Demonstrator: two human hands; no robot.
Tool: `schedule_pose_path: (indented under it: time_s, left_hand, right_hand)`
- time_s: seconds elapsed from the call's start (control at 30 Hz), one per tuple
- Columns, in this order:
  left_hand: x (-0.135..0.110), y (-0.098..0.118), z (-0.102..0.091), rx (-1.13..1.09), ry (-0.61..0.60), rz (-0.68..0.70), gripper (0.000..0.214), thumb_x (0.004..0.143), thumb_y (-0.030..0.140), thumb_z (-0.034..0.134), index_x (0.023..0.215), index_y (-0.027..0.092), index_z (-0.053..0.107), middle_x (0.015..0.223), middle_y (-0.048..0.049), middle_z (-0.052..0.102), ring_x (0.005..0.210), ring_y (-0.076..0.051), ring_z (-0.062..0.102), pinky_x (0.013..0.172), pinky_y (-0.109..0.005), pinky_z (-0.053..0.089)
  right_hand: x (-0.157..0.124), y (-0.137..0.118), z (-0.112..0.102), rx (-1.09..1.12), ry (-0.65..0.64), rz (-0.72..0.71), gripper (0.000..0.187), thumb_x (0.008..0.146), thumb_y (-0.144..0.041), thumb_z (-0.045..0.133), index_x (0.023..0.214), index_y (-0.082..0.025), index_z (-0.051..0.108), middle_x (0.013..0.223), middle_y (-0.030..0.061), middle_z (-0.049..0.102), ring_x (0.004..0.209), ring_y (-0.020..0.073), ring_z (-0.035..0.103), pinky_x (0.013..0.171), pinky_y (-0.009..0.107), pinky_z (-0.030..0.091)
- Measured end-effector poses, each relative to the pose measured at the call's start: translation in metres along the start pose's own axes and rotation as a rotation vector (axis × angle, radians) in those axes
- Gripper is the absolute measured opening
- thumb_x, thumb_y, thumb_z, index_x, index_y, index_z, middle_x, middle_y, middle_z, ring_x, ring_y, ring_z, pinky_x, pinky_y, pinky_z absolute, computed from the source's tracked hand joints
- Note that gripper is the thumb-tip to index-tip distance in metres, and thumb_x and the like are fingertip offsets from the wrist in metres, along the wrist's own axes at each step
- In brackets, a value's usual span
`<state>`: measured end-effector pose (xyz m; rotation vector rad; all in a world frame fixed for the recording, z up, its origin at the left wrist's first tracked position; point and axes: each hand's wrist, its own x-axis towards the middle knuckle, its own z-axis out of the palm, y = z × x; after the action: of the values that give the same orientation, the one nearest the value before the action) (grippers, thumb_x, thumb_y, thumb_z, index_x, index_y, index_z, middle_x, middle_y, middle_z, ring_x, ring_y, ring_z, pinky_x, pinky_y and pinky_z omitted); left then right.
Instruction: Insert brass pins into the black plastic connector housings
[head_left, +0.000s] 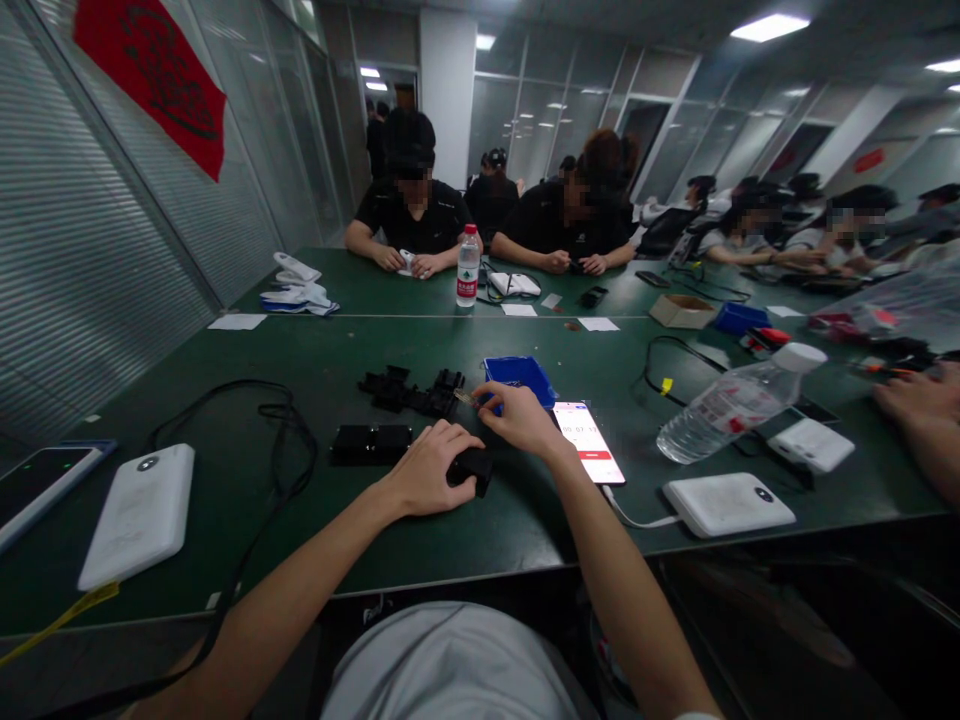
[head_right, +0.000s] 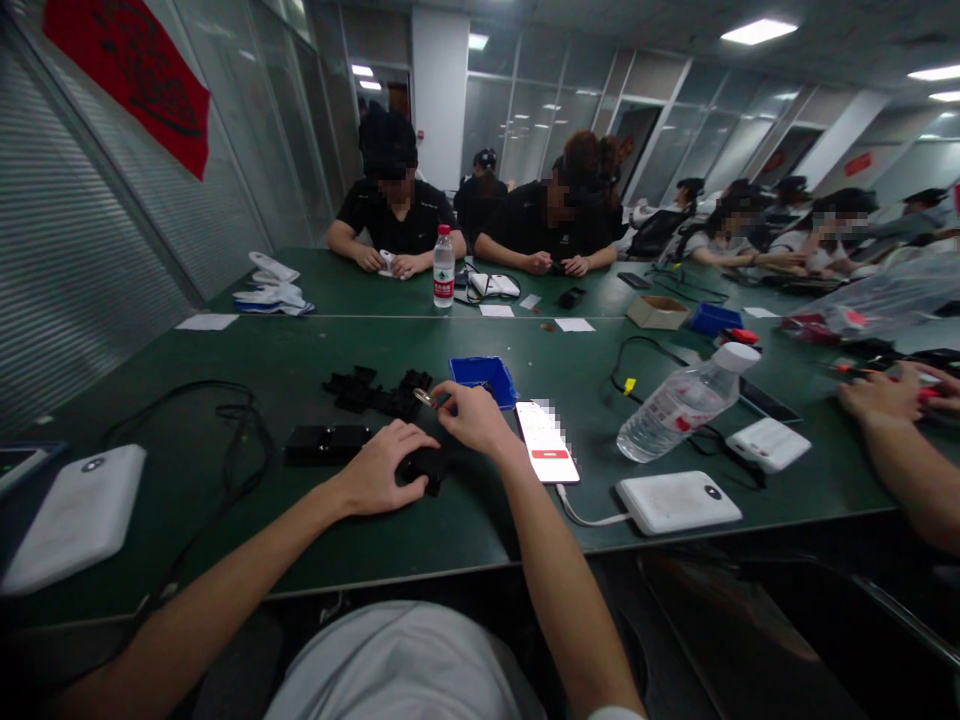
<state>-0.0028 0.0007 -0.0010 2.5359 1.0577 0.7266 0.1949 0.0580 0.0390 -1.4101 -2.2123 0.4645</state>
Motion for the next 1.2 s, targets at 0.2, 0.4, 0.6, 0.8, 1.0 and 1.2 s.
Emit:
schedule_pose_path:
  time_s: [0.2,0.4,0.6,0.8,1.0,1.2]
  left_hand:
    - [0.000,0.000,0.004,-0.010,0.001,-0.018,0.039,0.085,0.033,0.071,0.121,0.020,0.063,0.113,-0.0090,0.067,0.104,-0.028,0.064,0.098,-0.046,0.053]
    - [0.000,0.000,0.003,-0.048,-0.017,-0.047,0.043,0.085,0.041,0.075,0.122,0.022,0.063,0.119,-0.0101,0.068,0.108,-0.030,0.067,0.098,-0.046,0.055]
    - [0.000,-0.001,0.005,-0.043,-0.024,-0.041,0.049,0.084,0.043,0.077,0.126,0.022,0.062,0.124,-0.0110,0.067,0.113,-0.031,0.065,0.102,-0.047,0.054]
    - [-0.001,-0.001,0.006,0.011,-0.034,-0.018,0.048,0.085,0.044,0.076,0.126,0.021,0.062,0.126,-0.0115,0.067,0.114,-0.032,0.063,0.103,-0.050,0.051]
    - [0.000,-0.001,0.005,0.033,-0.063,-0.023,0.045,0.088,0.044,0.074,0.125,0.021,0.063,0.126,-0.0116,0.067,0.114,-0.031,0.063,0.101,-0.049,0.049]
    - [0.001,-0.002,0.006,0.011,-0.036,-0.014,0.045,0.087,0.042,0.074,0.124,0.019,0.063,0.127,-0.0123,0.068,0.118,-0.032,0.063,0.106,-0.050,0.047]
  right_hand:
    - [-0.002,0.000,0.003,-0.019,-0.114,-0.011,0.022,0.088,-0.011,0.067,0.108,-0.018,0.074,0.091,0.0047,0.082,0.084,0.0180,0.076,0.071,0.022,0.048]
    - [0.000,0.004,0.011,-0.056,-0.192,-0.013,0.025,0.086,-0.010,0.069,0.108,-0.019,0.075,0.089,0.0046,0.081,0.082,0.0178,0.075,0.069,0.021,0.046]
    - [0.000,0.005,0.009,-0.066,-0.219,-0.049,0.030,0.085,-0.007,0.070,0.113,-0.017,0.075,0.094,0.0058,0.081,0.087,0.0193,0.075,0.073,0.023,0.048]
    - [0.001,0.008,0.009,-0.062,-0.230,-0.084,0.032,0.085,-0.007,0.069,0.115,-0.017,0.075,0.098,0.0062,0.081,0.091,0.0200,0.075,0.078,0.025,0.049]
    - [0.001,0.006,0.011,-0.113,-0.216,-0.088,0.025,0.088,-0.016,0.072,0.113,-0.018,0.076,0.096,0.0053,0.081,0.088,0.0203,0.075,0.075,0.025,0.048]
    - [0.000,0.001,0.011,-0.169,-0.190,-0.016,0.022,0.088,-0.023,0.074,0.110,-0.020,0.075,0.089,0.0038,0.081,0.082,0.0193,0.074,0.066,0.025,0.043]
